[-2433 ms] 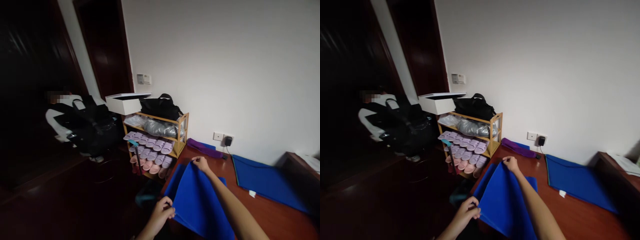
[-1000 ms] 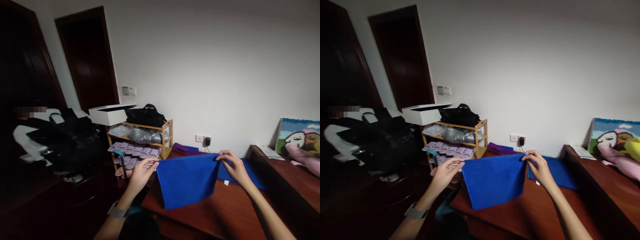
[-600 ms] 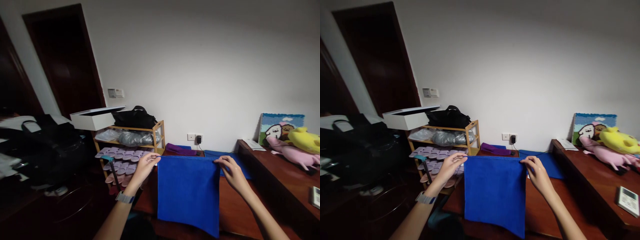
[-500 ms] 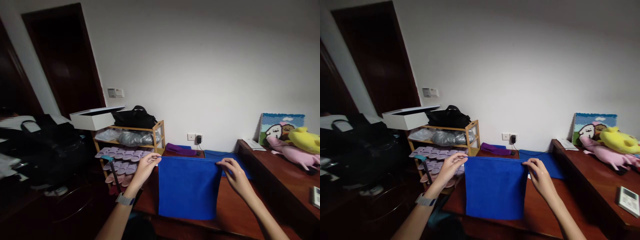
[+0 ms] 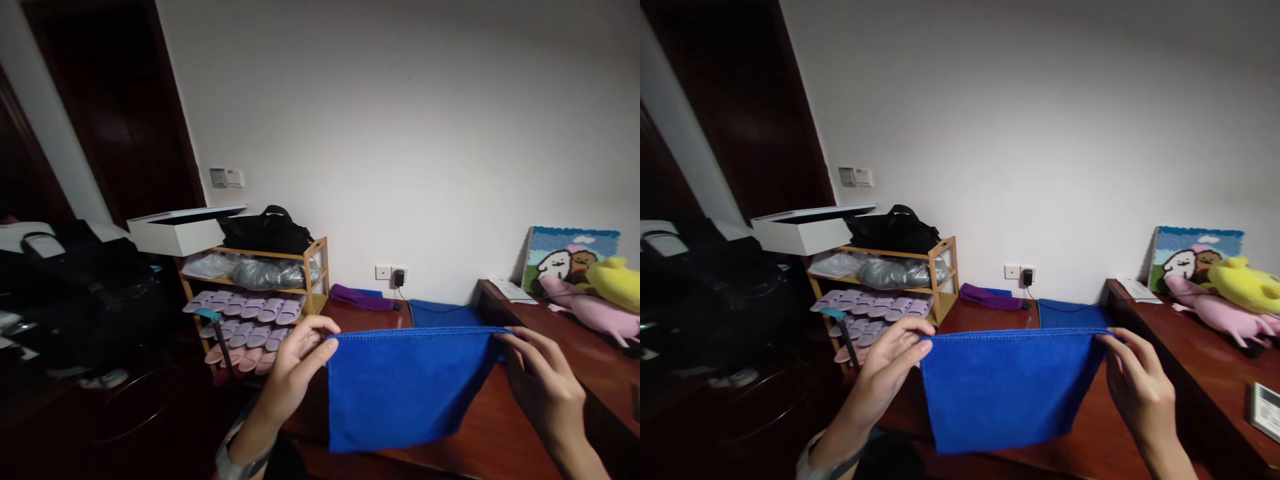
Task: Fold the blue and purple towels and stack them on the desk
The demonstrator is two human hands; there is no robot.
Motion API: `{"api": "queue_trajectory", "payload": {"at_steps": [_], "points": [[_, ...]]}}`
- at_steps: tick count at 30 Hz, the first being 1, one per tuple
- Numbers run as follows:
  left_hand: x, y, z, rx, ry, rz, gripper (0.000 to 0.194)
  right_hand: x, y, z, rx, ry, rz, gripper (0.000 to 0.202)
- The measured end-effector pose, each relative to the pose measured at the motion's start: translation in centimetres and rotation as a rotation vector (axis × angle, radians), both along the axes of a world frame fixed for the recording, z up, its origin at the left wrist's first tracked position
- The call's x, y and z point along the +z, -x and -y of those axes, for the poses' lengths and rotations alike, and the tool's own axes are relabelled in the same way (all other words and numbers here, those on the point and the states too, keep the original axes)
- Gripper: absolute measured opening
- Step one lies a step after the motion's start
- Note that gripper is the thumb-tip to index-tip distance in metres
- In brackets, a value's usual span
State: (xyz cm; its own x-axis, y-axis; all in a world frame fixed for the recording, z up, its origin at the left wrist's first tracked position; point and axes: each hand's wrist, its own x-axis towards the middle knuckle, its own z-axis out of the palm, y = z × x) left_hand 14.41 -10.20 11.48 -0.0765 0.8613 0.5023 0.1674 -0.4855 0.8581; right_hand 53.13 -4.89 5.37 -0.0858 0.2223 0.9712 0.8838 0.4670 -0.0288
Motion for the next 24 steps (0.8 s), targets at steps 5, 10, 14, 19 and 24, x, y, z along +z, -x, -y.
{"api": "queue_trajectory", "payload": {"at_steps": [5,10,14,19,24], "points": [[-1.9,-1.4,-1.9,-0.127,0.134,-0.039,0.019,0.5,1.5,-6.6,-0.023,0.226,-0.028,0.025],[-11.2,-0.3,-5.8,-0.023,0.271,-0.056,0.021,-1.3,11.0,-16.1,0.054,0.719,0.06,0.035],[-22.1,3.5,-7.6,0.124,0.475,-0.1,0.024,-6.1,21.6,-18.7,0.191,0.979,0.17,0.039],[-29.0,8.0,-7.6,0.31,0.604,-0.275,0.016,-15.9,25.6,-13.8,0.269,1.081,0.207,0.038],[-29.3,9.5,-7.6,0.266,0.608,-0.311,0.016,-25.8,17.9,-7.4,0.057,1.11,0.12,0.051]]}}
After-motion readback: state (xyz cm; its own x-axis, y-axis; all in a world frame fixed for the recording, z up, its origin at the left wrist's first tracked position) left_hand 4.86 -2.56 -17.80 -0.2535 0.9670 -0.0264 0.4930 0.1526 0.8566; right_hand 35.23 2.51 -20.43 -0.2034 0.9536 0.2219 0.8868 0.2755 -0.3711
